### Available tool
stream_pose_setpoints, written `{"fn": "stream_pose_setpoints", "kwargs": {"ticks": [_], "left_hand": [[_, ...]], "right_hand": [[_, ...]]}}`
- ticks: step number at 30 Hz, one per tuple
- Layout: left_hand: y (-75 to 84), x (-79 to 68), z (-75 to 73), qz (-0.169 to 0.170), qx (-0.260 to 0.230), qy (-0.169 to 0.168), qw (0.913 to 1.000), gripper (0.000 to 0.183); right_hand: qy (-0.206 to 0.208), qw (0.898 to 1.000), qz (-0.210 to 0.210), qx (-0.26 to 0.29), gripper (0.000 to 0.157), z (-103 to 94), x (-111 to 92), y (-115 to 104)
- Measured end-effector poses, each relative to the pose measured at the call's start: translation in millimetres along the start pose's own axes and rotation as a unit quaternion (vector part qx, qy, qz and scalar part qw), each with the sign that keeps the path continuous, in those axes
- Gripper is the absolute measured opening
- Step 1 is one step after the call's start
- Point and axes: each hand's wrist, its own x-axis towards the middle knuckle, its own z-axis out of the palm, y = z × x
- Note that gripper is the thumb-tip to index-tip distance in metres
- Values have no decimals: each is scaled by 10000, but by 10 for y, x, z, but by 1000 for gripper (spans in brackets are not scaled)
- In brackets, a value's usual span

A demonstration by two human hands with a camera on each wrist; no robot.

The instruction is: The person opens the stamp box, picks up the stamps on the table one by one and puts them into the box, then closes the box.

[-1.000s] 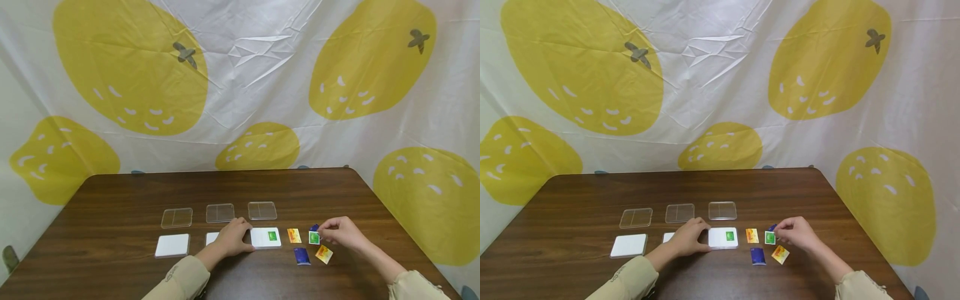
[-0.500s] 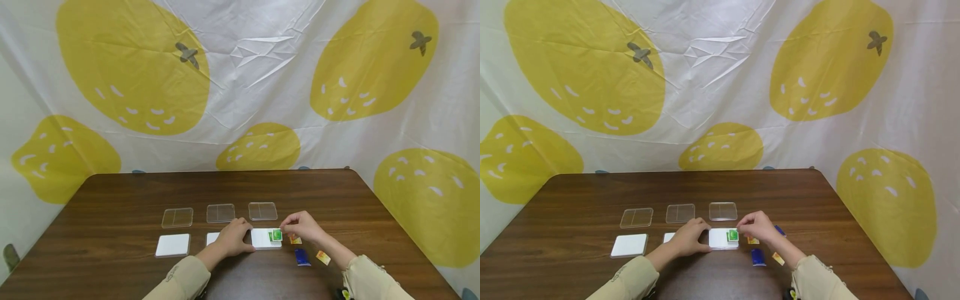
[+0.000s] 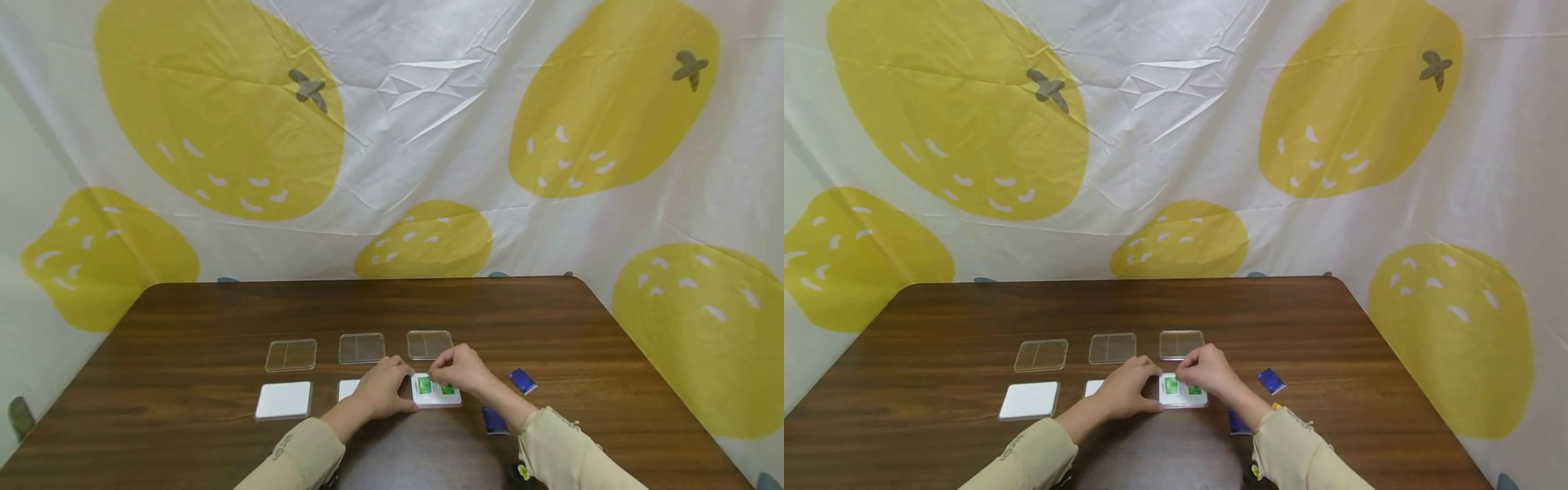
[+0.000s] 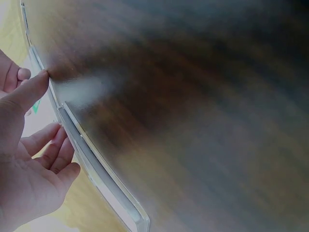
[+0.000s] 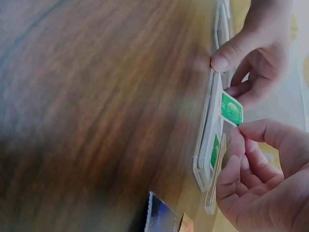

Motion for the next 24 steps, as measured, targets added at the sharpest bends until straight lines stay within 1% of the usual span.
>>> {"fn": "stream_pose_setpoints", "kwargs": {"ticks": [2,6,9,13,17,24], "left_hand": [[-3,1,3,-14,-14,0,10000,51],[-10,5,7,-36,-24,7,10000,51],[-15,11,11,-51,-41,-5,10000,51],[-12,12,12,-76,-46,-32,10000,52],[-7,3,13,-58,-37,-27,10000,51],[-3,3,8,-67,-49,-47,10000,51]], "right_hand": [[70,9998,-59,-155,7,16,-1,-9],[211,9967,-268,-734,5,46,3,-13],[324,9909,-521,-1198,5,65,8,-8],[449,9834,-754,-1587,5,84,12,2],[552,9777,-941,-1794,5,102,12,11],[611,9690,-1290,-2018,6,134,23,16]]}}
